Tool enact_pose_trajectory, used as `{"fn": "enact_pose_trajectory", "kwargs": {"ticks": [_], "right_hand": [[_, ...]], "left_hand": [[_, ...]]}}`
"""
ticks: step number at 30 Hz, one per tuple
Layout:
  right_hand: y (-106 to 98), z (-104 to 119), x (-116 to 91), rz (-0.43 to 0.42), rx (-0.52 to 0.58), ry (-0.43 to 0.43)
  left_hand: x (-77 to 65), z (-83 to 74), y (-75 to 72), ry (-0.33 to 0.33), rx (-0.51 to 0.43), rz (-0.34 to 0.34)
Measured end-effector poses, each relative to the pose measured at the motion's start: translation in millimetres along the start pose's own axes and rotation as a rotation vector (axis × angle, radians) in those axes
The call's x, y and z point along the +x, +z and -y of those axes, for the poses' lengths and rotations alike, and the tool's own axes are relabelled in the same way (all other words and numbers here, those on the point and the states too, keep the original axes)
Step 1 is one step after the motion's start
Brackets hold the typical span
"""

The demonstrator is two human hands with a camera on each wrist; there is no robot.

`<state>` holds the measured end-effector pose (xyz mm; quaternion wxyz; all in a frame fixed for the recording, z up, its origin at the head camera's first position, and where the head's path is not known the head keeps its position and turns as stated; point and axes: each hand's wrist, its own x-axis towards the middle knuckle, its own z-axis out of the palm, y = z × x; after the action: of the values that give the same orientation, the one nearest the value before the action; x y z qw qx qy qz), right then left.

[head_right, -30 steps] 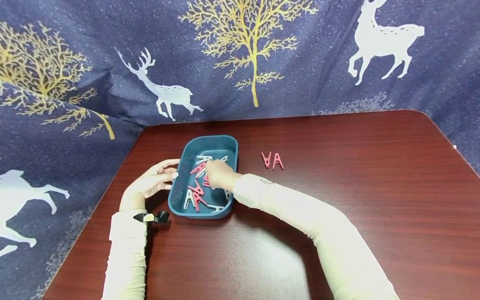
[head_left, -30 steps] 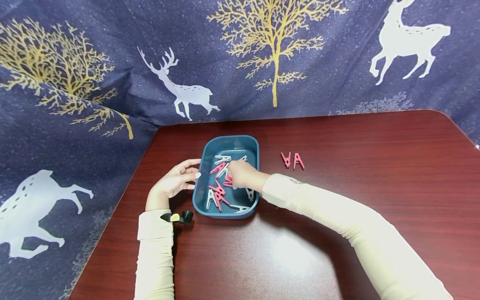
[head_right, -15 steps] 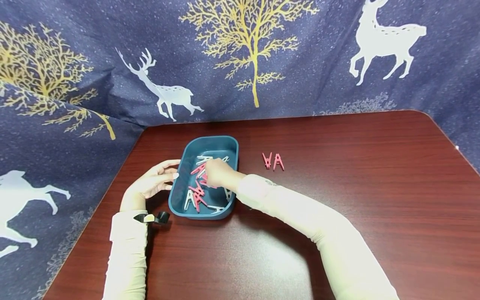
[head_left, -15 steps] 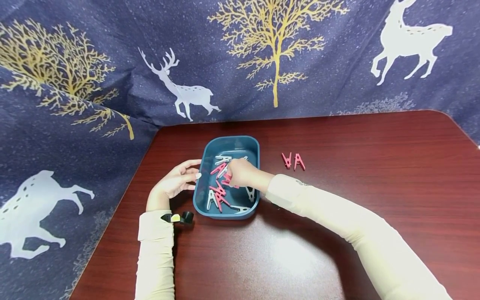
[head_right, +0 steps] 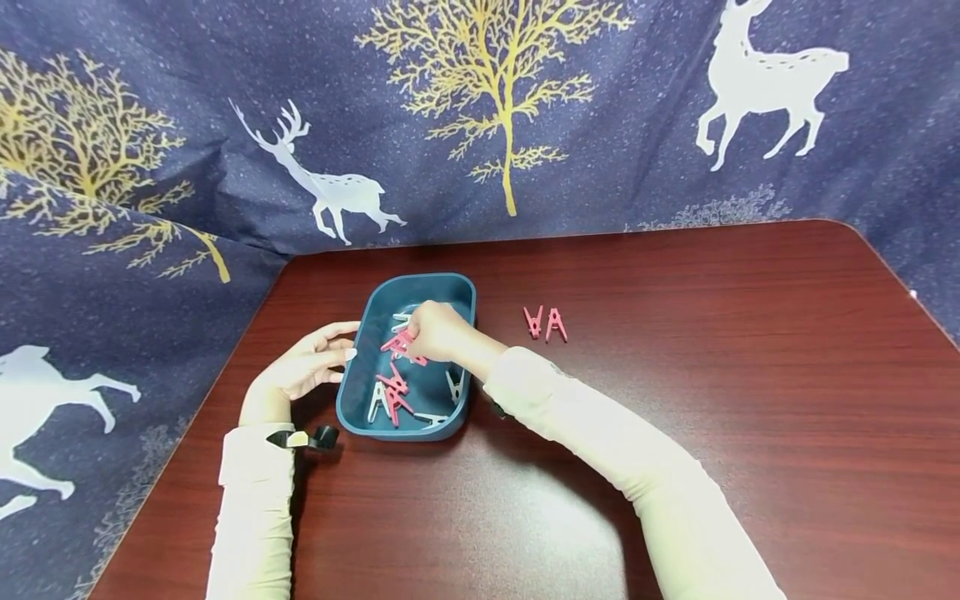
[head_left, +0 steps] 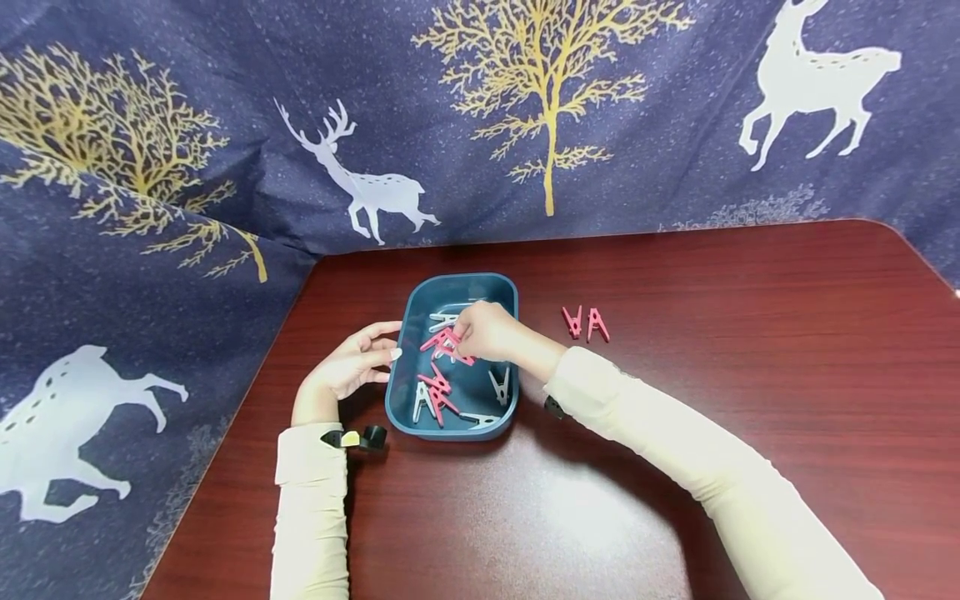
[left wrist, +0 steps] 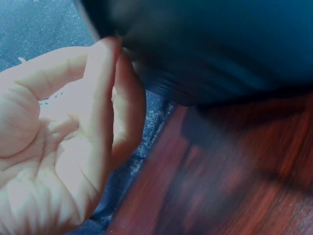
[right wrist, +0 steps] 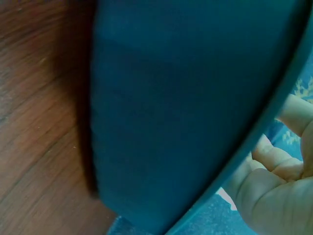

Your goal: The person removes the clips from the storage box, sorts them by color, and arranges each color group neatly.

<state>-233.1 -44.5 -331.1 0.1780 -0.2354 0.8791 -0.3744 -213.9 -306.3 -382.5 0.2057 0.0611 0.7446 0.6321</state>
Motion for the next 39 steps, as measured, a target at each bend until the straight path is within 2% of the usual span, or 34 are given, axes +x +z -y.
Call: {"fn": "enact_pose_trajectory", "kwargs": {"ticks": [8,13,21,29,35,39], "right_hand": [[-10,-6,-9,-0.045,0.108,-0.034],[-16,-14,-17,-0.112,0.183,-0.023],[-25,-24,-30,-0.173,0.278,0.001],[-38,-35,-50,-0.255,0.432,-0.062],[-52,-40,-59,-0.303,0.46,-0.065],[-61,-43,-62,-0.32,0.428,-0.009]], "left_hand": [[-0.4,-1.6,2.0,-0.007,-0.004,-0.007],[0.2,-1.2,1.2,-0.015,0.001,-0.004],[0.2,0.5,-0.9,-0.004,-0.003,0.016],[2.0,-0.9,2.8,-0.016,0.022,0.017],[1.1,-1.0,2.7,-0.018,0.036,0.015],[-1.4,-0.8,-0.2,-0.015,0.036,0.016]]}}
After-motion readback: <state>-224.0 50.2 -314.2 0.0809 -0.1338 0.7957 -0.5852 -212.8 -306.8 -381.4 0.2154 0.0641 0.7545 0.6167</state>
